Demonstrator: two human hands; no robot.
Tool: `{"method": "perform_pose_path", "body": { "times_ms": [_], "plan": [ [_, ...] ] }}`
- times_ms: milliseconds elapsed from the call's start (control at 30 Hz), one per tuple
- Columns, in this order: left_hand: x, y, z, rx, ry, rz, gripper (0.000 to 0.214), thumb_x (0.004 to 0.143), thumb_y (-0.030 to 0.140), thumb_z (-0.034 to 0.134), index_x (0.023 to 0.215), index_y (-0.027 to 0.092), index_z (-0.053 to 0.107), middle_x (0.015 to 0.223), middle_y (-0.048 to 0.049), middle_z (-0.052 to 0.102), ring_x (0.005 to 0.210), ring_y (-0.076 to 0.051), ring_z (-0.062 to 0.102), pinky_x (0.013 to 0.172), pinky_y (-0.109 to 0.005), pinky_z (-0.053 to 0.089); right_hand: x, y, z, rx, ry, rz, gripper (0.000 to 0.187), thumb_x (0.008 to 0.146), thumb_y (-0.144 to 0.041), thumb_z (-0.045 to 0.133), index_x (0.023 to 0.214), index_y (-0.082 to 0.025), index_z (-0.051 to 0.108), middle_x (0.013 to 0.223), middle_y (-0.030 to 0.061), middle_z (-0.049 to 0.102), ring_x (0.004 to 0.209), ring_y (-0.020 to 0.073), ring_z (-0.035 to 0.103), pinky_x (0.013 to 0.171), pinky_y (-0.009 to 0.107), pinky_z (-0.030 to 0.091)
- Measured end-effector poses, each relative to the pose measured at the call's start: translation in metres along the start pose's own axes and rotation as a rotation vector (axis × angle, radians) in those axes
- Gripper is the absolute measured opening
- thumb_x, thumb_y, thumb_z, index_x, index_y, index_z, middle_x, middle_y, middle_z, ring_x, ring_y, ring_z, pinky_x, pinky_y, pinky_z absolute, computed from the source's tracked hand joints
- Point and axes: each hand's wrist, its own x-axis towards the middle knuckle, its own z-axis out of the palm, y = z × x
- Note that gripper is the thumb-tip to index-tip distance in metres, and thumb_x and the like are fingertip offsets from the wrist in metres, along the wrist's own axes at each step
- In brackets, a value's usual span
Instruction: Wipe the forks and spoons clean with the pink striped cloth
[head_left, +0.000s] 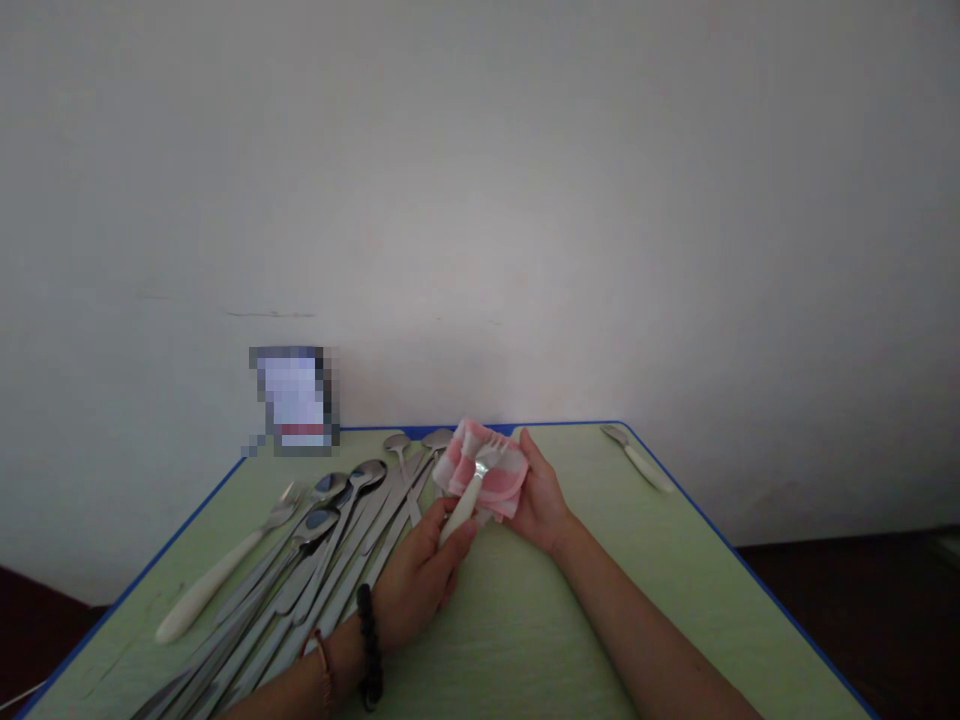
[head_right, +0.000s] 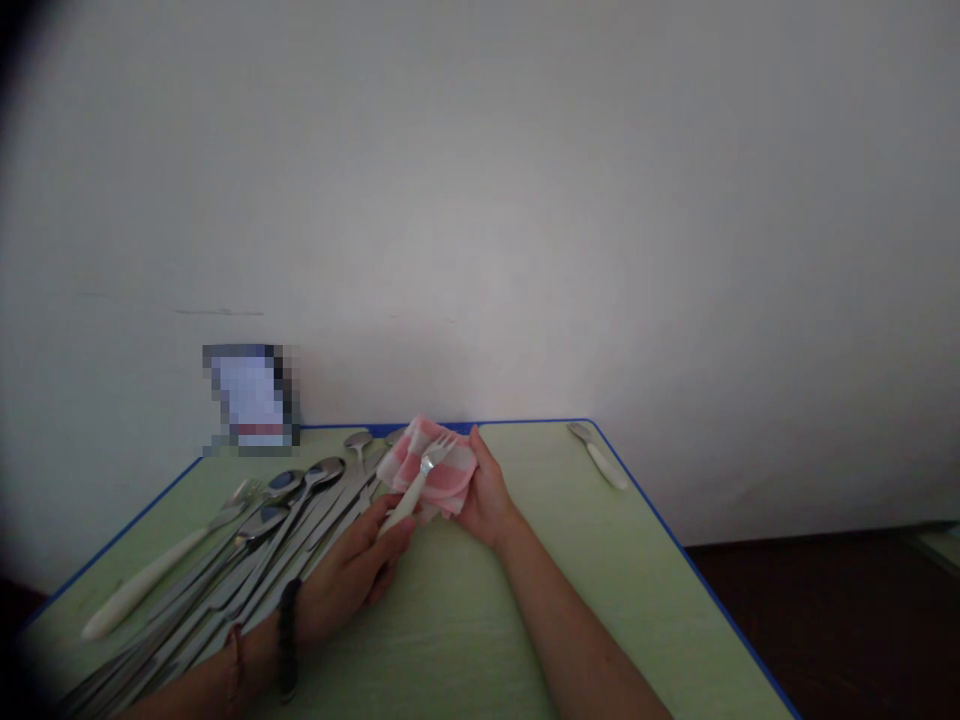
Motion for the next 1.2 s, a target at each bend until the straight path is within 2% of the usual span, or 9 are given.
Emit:
{"method": "perform_pose_path", "body": {
  "times_ms": [433, 667, 967, 1200],
  "plan": [
    [-0.0006, 0.0013, -0.0004, 0.025, -0.012, 0.0, 0.035, 0.086, 0.045, 0.042, 0.106, 0.016, 0.045, 0.048, 0.0103, 0.034, 0.036, -0.006, 0.03, 0.034, -0.017, 0.021, -0.0005, 0.0014, 0.0007, -0.012, 0.03, 0.019, 0.049, 0.084, -0.054, 0.034, 0.107, -0.016, 0.056, 0.085, 0.0077, 0.069, 0.077, 0.0202, 0.064, 0.073, 0.036, 0.048],
    [-0.0001, 0.0009, -0.0011, 0.033, -0.017, 0.021, 0.034, 0.087, 0.044, 0.042, 0.104, 0.015, 0.045, 0.049, 0.0103, 0.035, 0.038, -0.006, 0.03, 0.035, -0.016, 0.021, 0.0006, 0.0013, -0.0007, 0.005, -0.004, 0.042, 0.052, 0.084, -0.055, 0.034, 0.106, -0.015, 0.057, 0.084, 0.0082, 0.069, 0.078, 0.0201, 0.063, 0.074, 0.036, 0.048],
    [0.0001, 0.0003, -0.0018, 0.024, -0.032, 0.015, 0.035, 0.087, 0.045, 0.042, 0.105, 0.015, 0.045, 0.05, 0.0105, 0.034, 0.038, -0.005, 0.03, 0.034, -0.016, 0.022, -0.0003, 0.0017, -0.0002, 0.004, 0.004, 0.038, 0.05, 0.084, -0.054, 0.034, 0.099, -0.014, 0.06, 0.081, 0.0082, 0.069, 0.077, 0.0203, 0.064, 0.075, 0.036, 0.048],
    [0.0015, -0.0002, -0.0014, -0.005, -0.034, 0.009, 0.035, 0.087, 0.045, 0.042, 0.106, 0.016, 0.044, 0.049, 0.0112, 0.033, 0.036, -0.005, 0.029, 0.033, -0.016, 0.021, -0.0006, 0.0015, 0.0006, 0.002, 0.002, 0.032, 0.05, 0.085, -0.054, 0.033, 0.104, -0.015, 0.058, 0.083, 0.0079, 0.069, 0.078, 0.02, 0.063, 0.075, 0.036, 0.048]
  ]
}}
